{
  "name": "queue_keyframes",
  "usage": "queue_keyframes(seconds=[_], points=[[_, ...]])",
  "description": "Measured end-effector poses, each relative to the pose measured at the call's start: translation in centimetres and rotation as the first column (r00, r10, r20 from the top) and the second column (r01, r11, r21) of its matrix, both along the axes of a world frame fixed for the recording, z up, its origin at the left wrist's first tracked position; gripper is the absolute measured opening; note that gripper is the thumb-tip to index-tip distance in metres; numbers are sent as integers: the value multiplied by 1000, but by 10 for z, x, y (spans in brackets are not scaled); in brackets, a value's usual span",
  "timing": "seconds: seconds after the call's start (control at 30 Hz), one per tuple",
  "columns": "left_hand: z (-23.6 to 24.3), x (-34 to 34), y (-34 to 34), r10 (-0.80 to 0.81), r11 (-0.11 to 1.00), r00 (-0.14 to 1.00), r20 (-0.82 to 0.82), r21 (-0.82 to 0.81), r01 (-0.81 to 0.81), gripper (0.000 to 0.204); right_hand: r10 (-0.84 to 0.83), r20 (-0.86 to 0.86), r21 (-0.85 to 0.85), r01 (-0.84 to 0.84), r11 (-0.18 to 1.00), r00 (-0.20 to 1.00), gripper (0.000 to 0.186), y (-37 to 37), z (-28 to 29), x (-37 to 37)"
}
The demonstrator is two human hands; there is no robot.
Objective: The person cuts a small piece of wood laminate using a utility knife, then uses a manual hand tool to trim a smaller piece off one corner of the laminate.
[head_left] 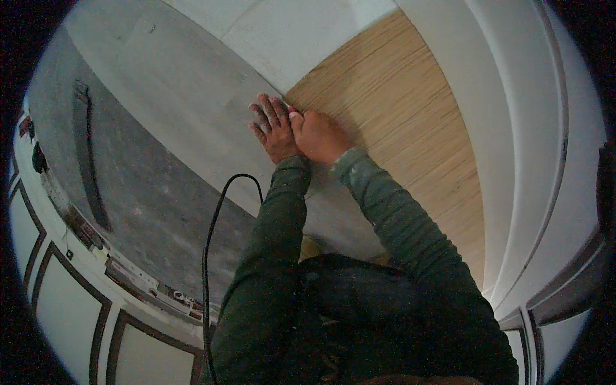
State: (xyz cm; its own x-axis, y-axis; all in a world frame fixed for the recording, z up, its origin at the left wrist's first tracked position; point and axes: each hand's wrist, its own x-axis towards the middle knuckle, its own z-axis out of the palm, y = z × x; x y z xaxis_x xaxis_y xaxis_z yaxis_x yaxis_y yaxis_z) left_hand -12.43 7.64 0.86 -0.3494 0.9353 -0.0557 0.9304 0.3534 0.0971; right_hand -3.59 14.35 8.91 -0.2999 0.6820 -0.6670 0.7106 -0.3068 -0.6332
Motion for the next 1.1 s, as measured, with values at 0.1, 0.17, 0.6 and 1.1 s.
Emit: queue_keyframes(seconds=[0.1, 0.17, 0.6, 1.1], points=[[-2, 1, 0, -4, 1000, 1000, -14, -7, 4, 59, -31, 1, 20, 31, 999, 1000, 51, -2, -1, 1], [-3, 2, 0, -4, 1000, 1000, -17, -23, 4, 59, -59, -1, 26, 59, 998, 998, 50, -1, -2, 2], [-2, -7, 5, 17, 999, 1000, -15, -33, -17, 60, -28, 6, -15, 28, 999, 1000, 50, -4, 4, 6], [17, -12, 17, 52, 999, 997, 58, 5, -53, 51, -31, 17, -17, 32, 999, 999, 49, -34, -2, 27]])
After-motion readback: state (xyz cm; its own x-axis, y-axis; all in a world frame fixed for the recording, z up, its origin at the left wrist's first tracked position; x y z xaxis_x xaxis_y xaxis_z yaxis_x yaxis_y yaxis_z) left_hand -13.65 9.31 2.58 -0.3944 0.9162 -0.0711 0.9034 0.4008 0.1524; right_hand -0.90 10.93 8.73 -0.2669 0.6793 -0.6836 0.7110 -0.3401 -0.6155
